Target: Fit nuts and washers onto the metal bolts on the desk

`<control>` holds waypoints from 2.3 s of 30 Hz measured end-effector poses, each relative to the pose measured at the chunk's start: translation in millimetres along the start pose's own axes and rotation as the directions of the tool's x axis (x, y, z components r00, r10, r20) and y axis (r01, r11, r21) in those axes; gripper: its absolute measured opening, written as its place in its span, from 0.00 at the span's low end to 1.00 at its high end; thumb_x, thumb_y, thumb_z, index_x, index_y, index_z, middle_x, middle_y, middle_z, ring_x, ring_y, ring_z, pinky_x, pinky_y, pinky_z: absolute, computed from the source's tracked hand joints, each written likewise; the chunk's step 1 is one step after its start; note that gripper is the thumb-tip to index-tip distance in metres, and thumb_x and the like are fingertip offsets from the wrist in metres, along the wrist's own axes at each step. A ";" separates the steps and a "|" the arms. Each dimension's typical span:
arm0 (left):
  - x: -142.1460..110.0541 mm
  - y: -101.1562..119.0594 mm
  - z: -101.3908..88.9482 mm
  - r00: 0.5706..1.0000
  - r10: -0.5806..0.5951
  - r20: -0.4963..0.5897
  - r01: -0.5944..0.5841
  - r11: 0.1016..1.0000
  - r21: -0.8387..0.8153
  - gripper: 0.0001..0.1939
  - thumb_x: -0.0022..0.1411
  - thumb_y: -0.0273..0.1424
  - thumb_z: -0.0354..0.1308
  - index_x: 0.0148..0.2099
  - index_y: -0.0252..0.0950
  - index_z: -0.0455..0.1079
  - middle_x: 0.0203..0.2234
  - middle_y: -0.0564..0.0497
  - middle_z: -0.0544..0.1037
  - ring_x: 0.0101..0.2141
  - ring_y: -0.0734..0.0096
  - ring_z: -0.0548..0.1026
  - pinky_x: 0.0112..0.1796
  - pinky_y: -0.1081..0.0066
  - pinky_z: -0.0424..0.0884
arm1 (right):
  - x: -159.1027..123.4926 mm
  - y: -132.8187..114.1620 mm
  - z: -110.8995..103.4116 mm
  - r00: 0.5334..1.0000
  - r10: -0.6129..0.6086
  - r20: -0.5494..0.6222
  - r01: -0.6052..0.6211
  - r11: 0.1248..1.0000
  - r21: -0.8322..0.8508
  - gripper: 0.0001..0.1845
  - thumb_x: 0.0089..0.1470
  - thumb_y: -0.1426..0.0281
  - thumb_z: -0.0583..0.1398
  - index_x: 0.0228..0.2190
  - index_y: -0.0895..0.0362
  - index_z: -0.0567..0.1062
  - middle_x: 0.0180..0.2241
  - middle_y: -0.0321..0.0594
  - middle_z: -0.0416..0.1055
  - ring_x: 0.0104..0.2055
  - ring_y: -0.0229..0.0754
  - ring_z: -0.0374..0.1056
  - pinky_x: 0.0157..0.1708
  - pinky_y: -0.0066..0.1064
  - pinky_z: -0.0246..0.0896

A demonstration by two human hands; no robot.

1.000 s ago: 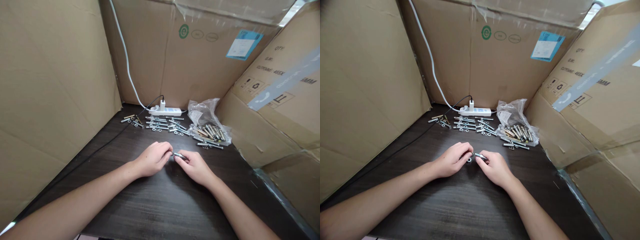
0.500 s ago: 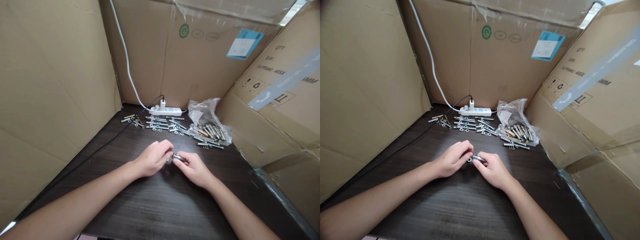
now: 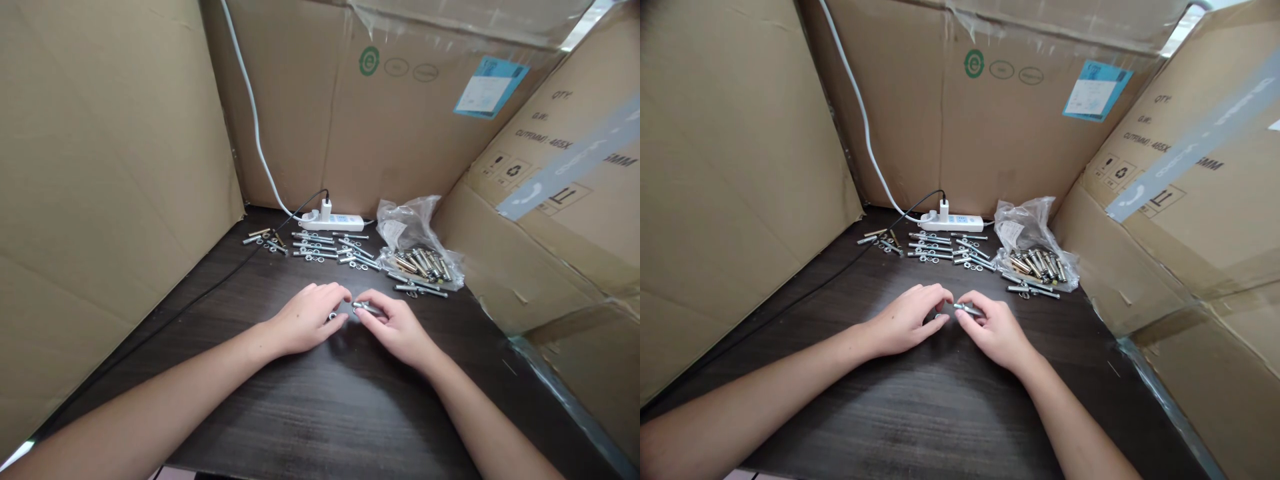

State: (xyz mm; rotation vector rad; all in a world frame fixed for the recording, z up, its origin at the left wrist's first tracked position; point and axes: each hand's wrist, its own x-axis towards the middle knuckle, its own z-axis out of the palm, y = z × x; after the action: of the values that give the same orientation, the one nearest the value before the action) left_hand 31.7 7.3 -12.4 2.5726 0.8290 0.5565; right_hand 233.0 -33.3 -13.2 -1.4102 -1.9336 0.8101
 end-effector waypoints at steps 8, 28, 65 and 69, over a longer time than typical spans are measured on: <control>-2.8 -7.8 7.0 0.996 -0.016 0.082 0.004 0.989 0.146 0.06 0.62 0.33 0.52 0.42 0.37 0.65 0.38 0.49 0.69 0.38 0.64 0.67 0.39 0.65 0.63 | 3.9 18.7 -18.5 0.994 0.109 -0.023 -0.112 0.976 -0.187 0.14 0.55 0.62 0.55 0.40 0.53 0.75 0.29 0.35 0.74 0.25 0.37 0.66 0.29 0.28 0.60; -3.4 -7.3 8.0 0.994 -0.027 0.106 0.005 0.980 0.201 0.09 0.64 0.33 0.51 0.46 0.39 0.65 0.40 0.50 0.68 0.40 0.65 0.67 0.40 0.66 0.63 | 3.1 4.0 -1.6 0.992 0.112 0.054 -0.079 0.905 -0.419 0.11 0.54 0.65 0.56 0.38 0.45 0.77 0.32 0.32 0.78 0.29 0.39 0.70 0.30 0.27 0.57; 1.6 -1.0 -2.0 0.994 0.072 -0.083 -0.063 0.992 0.105 0.07 0.65 0.30 0.47 0.34 0.36 0.64 0.31 0.53 0.71 0.34 0.71 0.67 0.37 0.69 0.58 | 2.6 -7.1 10.7 0.978 0.184 0.102 -0.211 0.850 0.483 0.16 0.47 0.60 0.64 0.31 0.61 0.76 0.24 0.33 0.66 0.25 0.32 0.57 0.27 0.26 0.54; 0.8 2.0 -3.6 0.993 0.070 -0.095 -0.056 0.989 0.140 0.06 0.64 0.31 0.48 0.36 0.36 0.64 0.32 0.52 0.72 0.35 0.70 0.68 0.37 0.68 0.58 | 2.1 -6.6 12.6 0.976 0.196 0.093 -0.216 0.843 0.492 0.18 0.48 0.58 0.63 0.33 0.61 0.77 0.23 0.34 0.65 0.23 0.32 0.54 0.23 0.26 0.50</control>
State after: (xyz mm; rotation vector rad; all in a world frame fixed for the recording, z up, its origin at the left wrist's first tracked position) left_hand 31.5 7.2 -8.2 2.7233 0.8485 0.6743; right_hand 218.9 -34.5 -15.9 -1.2883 -1.4547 1.3394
